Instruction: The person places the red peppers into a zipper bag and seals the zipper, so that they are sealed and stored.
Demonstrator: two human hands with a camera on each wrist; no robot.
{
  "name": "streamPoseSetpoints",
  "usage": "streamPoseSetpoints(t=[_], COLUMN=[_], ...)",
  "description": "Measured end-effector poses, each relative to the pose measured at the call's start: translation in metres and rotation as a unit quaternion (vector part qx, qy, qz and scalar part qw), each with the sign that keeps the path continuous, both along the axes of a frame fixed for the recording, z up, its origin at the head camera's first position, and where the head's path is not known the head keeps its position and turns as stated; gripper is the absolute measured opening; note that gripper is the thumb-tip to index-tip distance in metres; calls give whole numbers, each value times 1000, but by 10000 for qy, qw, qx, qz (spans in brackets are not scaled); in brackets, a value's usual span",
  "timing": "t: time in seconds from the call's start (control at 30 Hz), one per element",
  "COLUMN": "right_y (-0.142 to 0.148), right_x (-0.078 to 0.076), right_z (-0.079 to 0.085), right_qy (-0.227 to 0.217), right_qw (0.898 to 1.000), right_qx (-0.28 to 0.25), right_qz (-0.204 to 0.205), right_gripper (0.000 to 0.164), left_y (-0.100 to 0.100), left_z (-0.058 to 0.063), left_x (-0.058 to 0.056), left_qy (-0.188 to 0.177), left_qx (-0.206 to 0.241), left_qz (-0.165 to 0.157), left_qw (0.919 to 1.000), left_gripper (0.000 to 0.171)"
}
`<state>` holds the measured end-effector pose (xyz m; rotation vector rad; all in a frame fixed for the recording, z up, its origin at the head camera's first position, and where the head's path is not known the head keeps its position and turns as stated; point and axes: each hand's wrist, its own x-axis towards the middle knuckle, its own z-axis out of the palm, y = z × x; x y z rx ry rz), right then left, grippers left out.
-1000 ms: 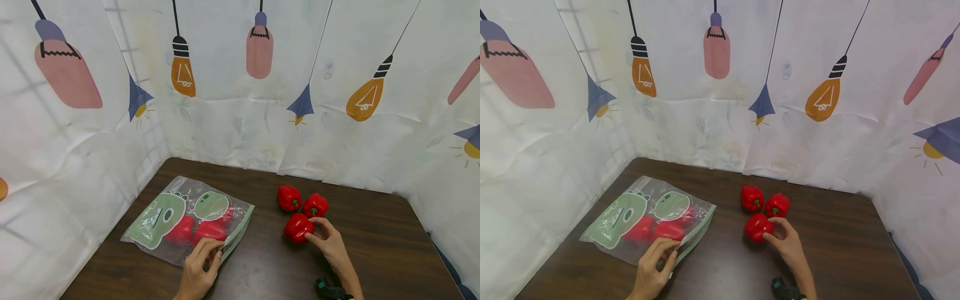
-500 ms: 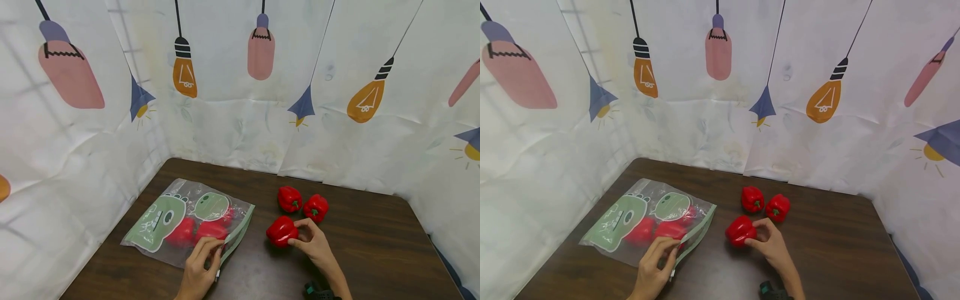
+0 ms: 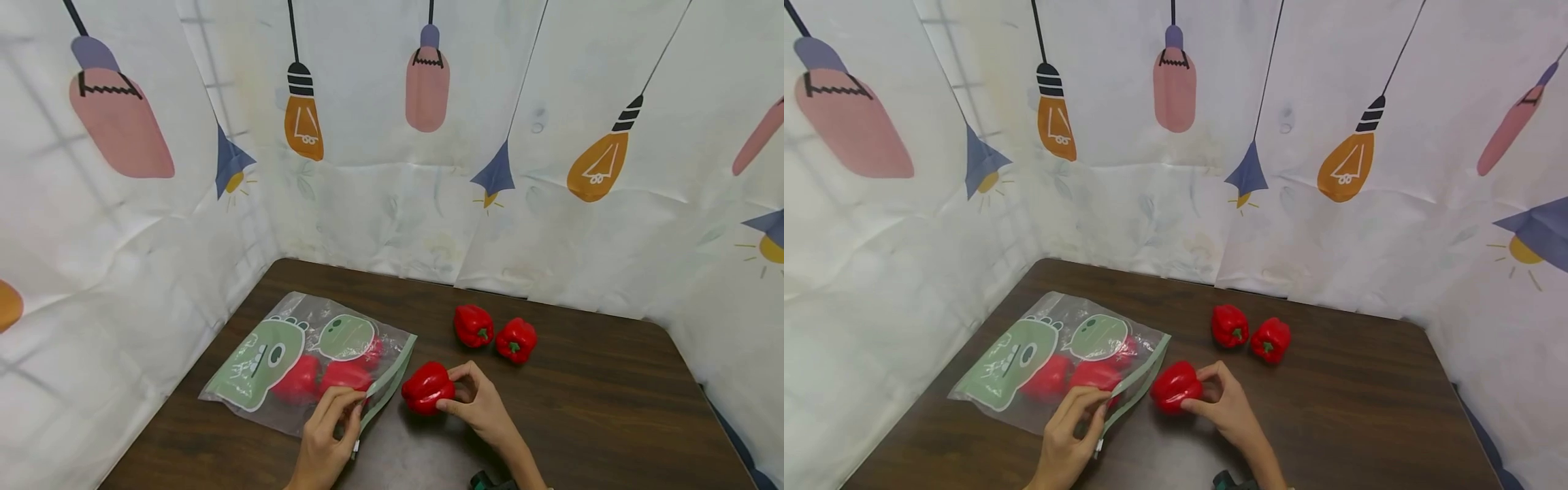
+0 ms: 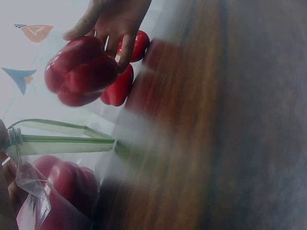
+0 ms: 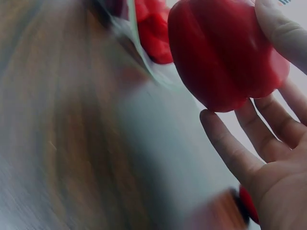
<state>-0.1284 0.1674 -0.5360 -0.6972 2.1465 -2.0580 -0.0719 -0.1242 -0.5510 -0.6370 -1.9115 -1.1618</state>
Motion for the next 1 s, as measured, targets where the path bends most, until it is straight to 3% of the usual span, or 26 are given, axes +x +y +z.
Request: streamPoseSetpoints(t=[0.17, 0.37, 0.63, 1.0], right_y=[-17, -39, -57, -78], right_x=[5, 10, 15, 24], right_z=[-2, -5, -4, -5], right_qy=[-196, -413, -877, -1131], right_qw=[9998, 9985, 9941, 9859], right_qx=[-55, -57, -172, -355], right_qz=[8, -356, -613, -1180], right_gripper=[41, 41, 45, 47], left_y=[0, 0, 1, 1], left_z=[2, 3, 2, 1], left_x=[0, 2, 5, 1], left_qy=[-44, -174, -342, -29], left_qx=[2, -50, -89, -19], left_qz=[-12, 61, 196, -360], left_qw=[10000, 9998, 9992, 9993], left_gripper=[36, 49, 53, 45])
